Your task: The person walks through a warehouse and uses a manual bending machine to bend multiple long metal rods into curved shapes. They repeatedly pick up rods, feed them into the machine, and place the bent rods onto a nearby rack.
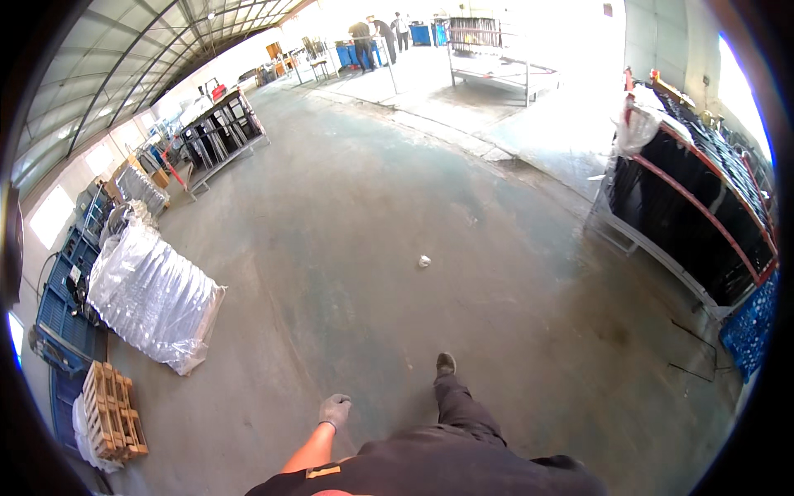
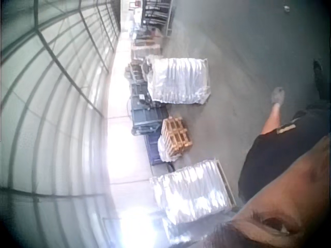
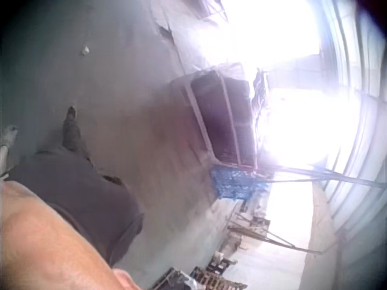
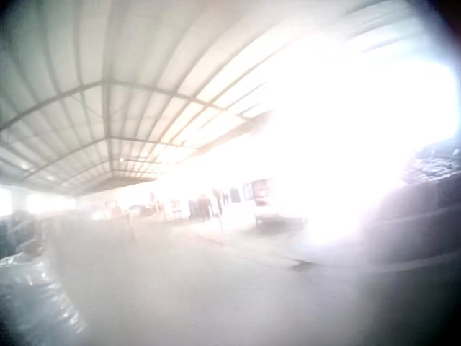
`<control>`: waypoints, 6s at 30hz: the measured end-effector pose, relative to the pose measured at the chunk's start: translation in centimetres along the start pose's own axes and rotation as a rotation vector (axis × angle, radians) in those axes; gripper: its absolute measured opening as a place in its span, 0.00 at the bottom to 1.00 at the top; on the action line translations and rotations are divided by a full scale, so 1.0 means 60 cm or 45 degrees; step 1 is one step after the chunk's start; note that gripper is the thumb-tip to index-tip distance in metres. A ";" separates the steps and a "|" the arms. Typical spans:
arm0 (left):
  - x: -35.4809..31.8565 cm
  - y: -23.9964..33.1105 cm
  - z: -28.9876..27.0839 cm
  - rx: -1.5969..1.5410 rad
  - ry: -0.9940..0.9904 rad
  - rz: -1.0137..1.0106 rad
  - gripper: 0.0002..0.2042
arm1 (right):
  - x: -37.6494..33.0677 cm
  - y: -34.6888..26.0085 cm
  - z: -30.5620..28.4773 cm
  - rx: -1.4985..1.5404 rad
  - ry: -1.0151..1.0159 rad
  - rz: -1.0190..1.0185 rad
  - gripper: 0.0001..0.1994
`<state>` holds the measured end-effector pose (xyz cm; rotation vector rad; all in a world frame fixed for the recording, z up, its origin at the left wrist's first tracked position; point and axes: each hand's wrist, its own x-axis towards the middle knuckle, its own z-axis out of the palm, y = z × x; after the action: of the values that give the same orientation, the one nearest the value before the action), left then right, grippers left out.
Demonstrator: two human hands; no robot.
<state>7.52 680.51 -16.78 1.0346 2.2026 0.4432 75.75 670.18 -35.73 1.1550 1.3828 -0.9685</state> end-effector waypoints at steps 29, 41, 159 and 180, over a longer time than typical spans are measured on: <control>1.912 0.843 -0.485 -0.145 -0.024 -0.120 0.15 | 0.353 -0.293 -2.149 -0.116 0.005 -0.090 0.18; 2.559 1.080 -0.622 -0.035 -0.402 -0.075 0.16 | 0.247 -0.698 -3.662 0.447 1.212 -0.163 0.17; 10.368 2.443 -3.847 -0.078 -0.717 -0.002 0.15 | 1.116 -4.150 -11.047 0.580 0.821 -0.153 0.18; 11.631 3.217 -4.193 -0.382 -0.504 0.003 0.13 | 1.366 -4.313 -11.859 0.862 0.324 0.324 0.19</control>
<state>-387.91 1337.17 -20.36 0.8754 1.7238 0.5034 -327.15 1316.43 -33.36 1.9636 1.0777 -1.1691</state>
